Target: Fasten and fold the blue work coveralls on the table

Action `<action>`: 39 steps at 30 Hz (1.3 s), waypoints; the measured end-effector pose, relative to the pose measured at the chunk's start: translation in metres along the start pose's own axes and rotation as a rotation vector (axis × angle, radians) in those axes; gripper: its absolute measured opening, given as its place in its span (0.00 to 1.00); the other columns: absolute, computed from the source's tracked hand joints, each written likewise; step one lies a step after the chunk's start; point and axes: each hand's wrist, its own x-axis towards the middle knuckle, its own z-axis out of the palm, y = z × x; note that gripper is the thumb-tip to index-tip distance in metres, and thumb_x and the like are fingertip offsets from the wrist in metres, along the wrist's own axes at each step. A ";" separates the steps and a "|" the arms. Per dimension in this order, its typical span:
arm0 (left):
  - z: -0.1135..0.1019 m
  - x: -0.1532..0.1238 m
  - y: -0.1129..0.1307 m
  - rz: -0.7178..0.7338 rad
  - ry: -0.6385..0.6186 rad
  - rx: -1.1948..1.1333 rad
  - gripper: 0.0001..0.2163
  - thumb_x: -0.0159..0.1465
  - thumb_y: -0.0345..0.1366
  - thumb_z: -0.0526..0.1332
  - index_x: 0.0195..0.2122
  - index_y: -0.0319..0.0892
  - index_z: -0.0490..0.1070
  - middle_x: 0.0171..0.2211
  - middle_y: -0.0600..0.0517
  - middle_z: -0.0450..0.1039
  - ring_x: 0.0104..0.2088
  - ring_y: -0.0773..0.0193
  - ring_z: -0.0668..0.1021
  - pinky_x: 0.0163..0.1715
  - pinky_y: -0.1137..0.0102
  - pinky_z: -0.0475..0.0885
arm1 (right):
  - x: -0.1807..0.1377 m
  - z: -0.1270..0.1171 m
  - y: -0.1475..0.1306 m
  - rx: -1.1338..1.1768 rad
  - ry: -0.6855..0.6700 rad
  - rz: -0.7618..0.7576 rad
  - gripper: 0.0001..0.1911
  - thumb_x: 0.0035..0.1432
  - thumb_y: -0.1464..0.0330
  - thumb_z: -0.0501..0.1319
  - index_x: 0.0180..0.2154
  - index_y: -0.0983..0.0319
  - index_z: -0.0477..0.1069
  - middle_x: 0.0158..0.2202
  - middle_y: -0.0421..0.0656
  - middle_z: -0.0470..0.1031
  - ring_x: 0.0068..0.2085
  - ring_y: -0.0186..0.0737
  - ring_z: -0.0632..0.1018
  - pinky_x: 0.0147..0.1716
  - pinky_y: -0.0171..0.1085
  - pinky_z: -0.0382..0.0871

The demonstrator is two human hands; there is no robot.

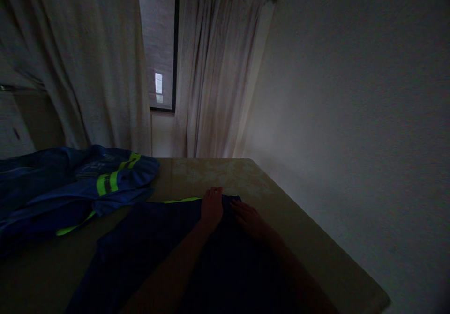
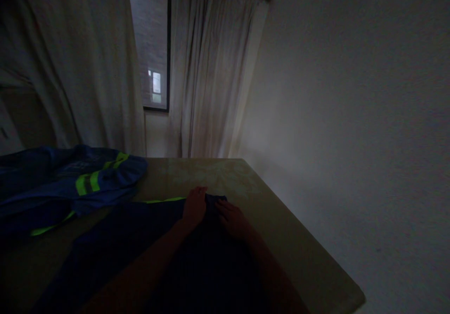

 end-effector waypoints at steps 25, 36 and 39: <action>-0.117 -0.152 -0.108 0.444 -0.218 0.264 0.19 0.67 0.32 0.62 0.58 0.52 0.72 0.56 0.48 0.76 0.55 0.53 0.77 0.57 0.54 0.71 | -0.005 -0.015 -0.038 0.021 -0.002 -0.167 0.33 0.63 0.51 0.61 0.67 0.52 0.63 0.69 0.47 0.62 0.67 0.54 0.65 0.66 0.55 0.56; -0.099 -0.152 -0.121 0.266 -0.013 0.054 0.20 0.71 0.31 0.48 0.60 0.48 0.69 0.55 0.49 0.78 0.54 0.59 0.79 0.60 0.60 0.72 | 0.015 0.009 -0.073 -0.134 0.027 -0.441 0.15 0.72 0.66 0.54 0.54 0.56 0.74 0.57 0.45 0.75 0.56 0.44 0.74 0.59 0.46 0.64; -0.105 -0.153 -0.118 0.152 0.010 -0.091 0.17 0.73 0.34 0.47 0.57 0.48 0.71 0.53 0.49 0.78 0.53 0.60 0.79 0.57 0.63 0.73 | 0.013 0.010 -0.080 -0.113 0.060 -0.448 0.16 0.73 0.68 0.50 0.51 0.57 0.75 0.52 0.46 0.78 0.52 0.44 0.76 0.56 0.45 0.66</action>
